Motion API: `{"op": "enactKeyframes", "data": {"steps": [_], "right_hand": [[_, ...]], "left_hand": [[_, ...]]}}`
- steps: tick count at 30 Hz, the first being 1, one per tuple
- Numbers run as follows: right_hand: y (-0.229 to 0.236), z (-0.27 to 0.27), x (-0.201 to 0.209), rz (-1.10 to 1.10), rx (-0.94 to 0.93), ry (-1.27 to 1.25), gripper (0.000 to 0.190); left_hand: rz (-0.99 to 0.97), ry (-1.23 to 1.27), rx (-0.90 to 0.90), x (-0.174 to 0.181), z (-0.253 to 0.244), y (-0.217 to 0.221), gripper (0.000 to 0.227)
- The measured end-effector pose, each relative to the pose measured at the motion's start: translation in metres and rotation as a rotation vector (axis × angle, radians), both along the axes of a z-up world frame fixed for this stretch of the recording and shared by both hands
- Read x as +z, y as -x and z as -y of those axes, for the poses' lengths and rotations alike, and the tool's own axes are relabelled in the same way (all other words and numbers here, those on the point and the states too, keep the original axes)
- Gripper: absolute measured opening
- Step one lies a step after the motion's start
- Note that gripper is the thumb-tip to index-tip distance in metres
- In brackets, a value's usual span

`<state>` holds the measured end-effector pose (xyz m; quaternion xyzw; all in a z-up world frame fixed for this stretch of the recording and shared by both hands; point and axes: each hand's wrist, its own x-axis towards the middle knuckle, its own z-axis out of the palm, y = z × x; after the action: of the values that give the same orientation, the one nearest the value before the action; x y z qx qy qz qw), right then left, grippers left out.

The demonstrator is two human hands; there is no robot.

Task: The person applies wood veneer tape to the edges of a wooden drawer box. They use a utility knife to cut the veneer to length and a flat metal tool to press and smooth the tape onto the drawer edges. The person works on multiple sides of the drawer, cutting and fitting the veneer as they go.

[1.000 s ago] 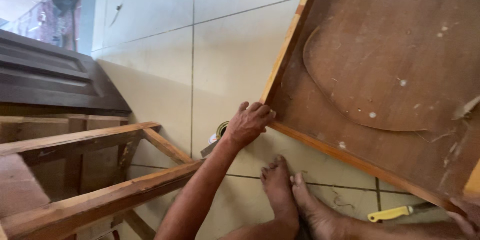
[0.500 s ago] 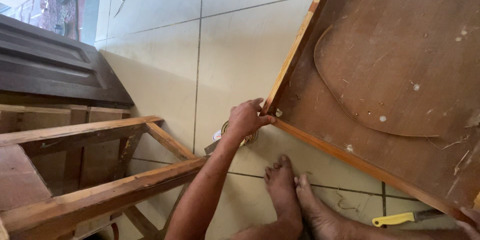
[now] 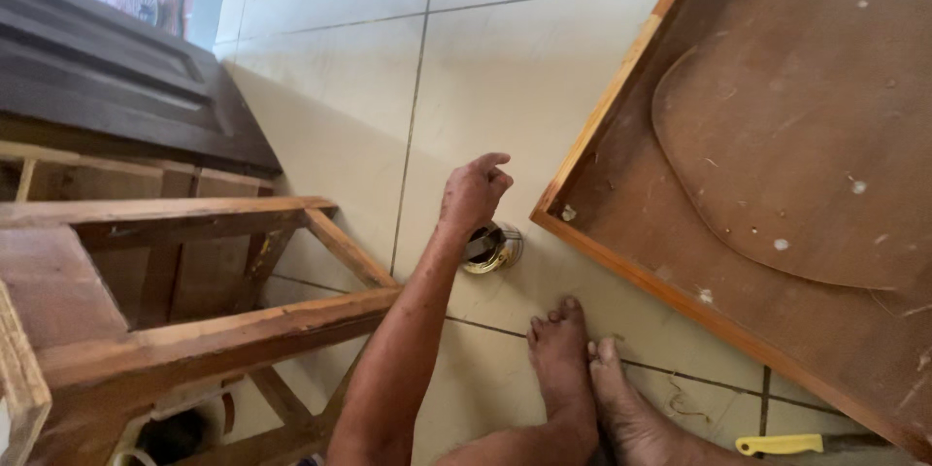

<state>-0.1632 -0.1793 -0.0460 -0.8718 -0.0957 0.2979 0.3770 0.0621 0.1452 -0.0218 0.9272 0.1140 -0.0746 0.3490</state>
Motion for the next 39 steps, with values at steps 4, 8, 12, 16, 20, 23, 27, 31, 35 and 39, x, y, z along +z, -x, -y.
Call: {"op": "enactKeyframes", "data": {"steps": [4,8,12,16,20,23,27,31,35,39], "right_hand": [[-0.001,0.012,0.004,0.005,0.016,0.04,0.06],[-0.004,0.031,0.007,0.028,0.026,0.093,0.061],[-0.007,0.059,0.013,0.058,0.013,0.181,0.063],[-0.021,0.086,0.03,0.112,0.006,0.279,0.064],[-0.052,0.097,0.059,0.259,0.017,0.371,0.065],[-0.091,0.066,0.063,0.42,0.093,0.298,0.066],[-0.144,-0.015,0.038,0.571,0.233,0.201,0.077],[-0.167,-0.065,0.014,0.587,0.241,0.197,0.064],[-0.171,-0.083,0.006,0.445,0.168,0.196,0.048],[-0.177,-0.089,-0.001,0.586,0.124,0.087,0.046]], "left_hand": [[0.015,-0.044,-0.084,-0.005,-0.004,0.004,0.029],[-0.086,-0.074,-0.18,-0.005,0.003,0.009,0.03],[-0.241,-0.119,-0.248,-0.004,0.02,0.012,0.045],[-0.207,-0.198,-0.335,-0.003,0.03,0.008,0.041],[-0.288,-0.223,-0.34,-0.003,0.036,0.002,0.044],[-0.379,-0.254,-0.341,0.0,0.036,0.002,0.049],[-0.41,-0.246,-0.36,0.004,0.038,-0.003,0.053],[-0.445,-0.264,-0.432,-0.002,0.034,-0.01,0.049],[-0.444,-0.225,-0.476,-0.009,0.028,-0.013,0.048],[-0.386,-0.176,-0.529,-0.011,0.024,-0.016,0.044]]}}
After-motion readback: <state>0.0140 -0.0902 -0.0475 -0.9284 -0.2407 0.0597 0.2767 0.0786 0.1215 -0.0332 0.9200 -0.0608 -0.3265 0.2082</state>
